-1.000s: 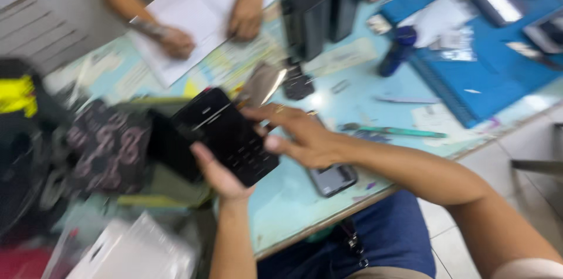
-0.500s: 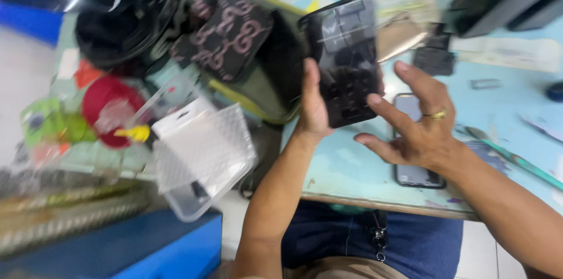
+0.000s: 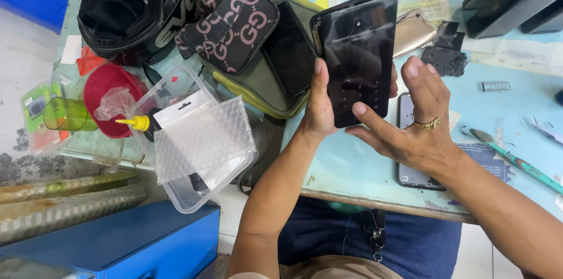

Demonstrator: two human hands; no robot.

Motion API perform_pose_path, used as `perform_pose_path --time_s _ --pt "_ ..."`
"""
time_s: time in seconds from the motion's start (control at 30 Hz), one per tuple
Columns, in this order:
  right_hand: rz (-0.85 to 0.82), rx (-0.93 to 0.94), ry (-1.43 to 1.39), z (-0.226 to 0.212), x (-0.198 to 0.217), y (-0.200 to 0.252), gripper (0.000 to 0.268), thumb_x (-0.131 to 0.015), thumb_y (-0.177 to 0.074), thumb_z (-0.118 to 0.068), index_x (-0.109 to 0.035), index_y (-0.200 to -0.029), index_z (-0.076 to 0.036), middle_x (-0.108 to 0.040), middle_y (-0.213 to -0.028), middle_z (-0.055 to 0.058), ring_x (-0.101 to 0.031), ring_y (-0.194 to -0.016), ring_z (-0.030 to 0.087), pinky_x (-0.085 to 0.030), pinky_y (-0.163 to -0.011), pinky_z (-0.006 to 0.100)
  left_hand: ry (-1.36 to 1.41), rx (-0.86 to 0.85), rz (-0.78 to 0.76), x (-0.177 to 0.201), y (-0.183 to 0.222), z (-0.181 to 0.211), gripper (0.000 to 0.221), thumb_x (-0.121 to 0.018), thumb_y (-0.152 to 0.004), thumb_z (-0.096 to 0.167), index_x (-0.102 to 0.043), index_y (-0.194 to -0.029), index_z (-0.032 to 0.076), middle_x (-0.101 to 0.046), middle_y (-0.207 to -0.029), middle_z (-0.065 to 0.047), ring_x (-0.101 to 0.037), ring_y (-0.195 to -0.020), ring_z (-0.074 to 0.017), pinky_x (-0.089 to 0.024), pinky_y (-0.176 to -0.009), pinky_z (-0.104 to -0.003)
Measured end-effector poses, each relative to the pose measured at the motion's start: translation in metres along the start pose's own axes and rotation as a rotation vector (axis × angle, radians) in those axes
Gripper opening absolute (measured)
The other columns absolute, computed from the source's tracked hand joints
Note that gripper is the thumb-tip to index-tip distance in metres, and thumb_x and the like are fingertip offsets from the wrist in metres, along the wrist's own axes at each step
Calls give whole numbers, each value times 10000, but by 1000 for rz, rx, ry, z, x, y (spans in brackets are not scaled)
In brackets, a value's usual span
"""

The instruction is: The person tests a mobile phone by tapping the number pad on the screen while the back cover is removed.

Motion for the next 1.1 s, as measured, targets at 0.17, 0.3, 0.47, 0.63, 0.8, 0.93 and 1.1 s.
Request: perform_pose_path --time_s 0.17,0.3,0.47,0.63,0.8,0.93,1.1 --pt "8 24 -63 -2 0 -4 615 -935 -804 -403 -692 -1346 -240 -117 -1663 268 -288 -1516 472 -389 -1171 627 -3 21 22 1 1 -2 881 -354 -1077 745 -548 -1378 -60 -672 -1249 -209 -688 -1099 -298 -580 -993 -412" --pt "31 54 -142 0 3 -11 574 -962 -834 -307 -681 -1328 -220 -96 -1685 204 -404 -1452 456 -488 -1057 570 34 55 16 1 0 -5 893 -356 -1042 740 -510 -1445 -42 -634 -1352 -192 -675 -1160 -302 -572 -1034 -433" --pt "55 75 -157 1 4 -15 544 -925 -850 -247 -677 -1334 -213 -79 -1711 170 -491 -1372 423 -545 -912 501 21 31 -6 1 2 -5 884 -351 -1100 731 -517 -1462 -58 -634 -1364 -201 -663 -1188 -301 -549 -1074 -431" --pt "31 50 -71 -1 1 -7 556 -932 -831 -320 -705 -1335 -258 -112 -1680 222 -394 -1436 412 -450 -1058 556 40 43 109 10 5 -12 815 -382 -1091 685 -505 -1460 -31 -615 -1381 -181 -629 -1236 -281 -516 -1100 -407" --pt "-1 19 -5 -2 -2 0 585 -930 -828 -402 -709 -1361 -304 -127 -1673 251 -247 -1537 438 -313 -1230 584 -1 27 144 20 5 -18 787 -397 -1102 666 -513 -1451 -30 -613 -1382 -162 -613 -1261 -256 -500 -1116 -388" --pt "5 18 -14 -1 -3 2 579 -925 -840 -414 -705 -1364 -302 -133 -1673 255 -247 -1547 435 -316 -1241 581 4 31 137 19 4 -17 799 -396 -1090 678 -514 -1449 -26 -617 -1376 -167 -616 -1258 -262 -507 -1139 -408" --pt "30 7 -40 0 -2 4 645 -904 -828 -493 -661 -1381 -266 -188 -1652 275 -289 -1514 437 -327 -1215 588 45 54 59 7 3 -8 858 -390 -1048 739 -524 -1424 -21 -649 -1316 -181 -669 -1174 -296 -550 -1089 -446"
Point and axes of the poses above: each hand's wrist, its own y-axis away from the middle knuckle, its own x-axis out of the back of the hand, z = x × y, the point moved 5 cm from there along -y, towards the middle knuckle
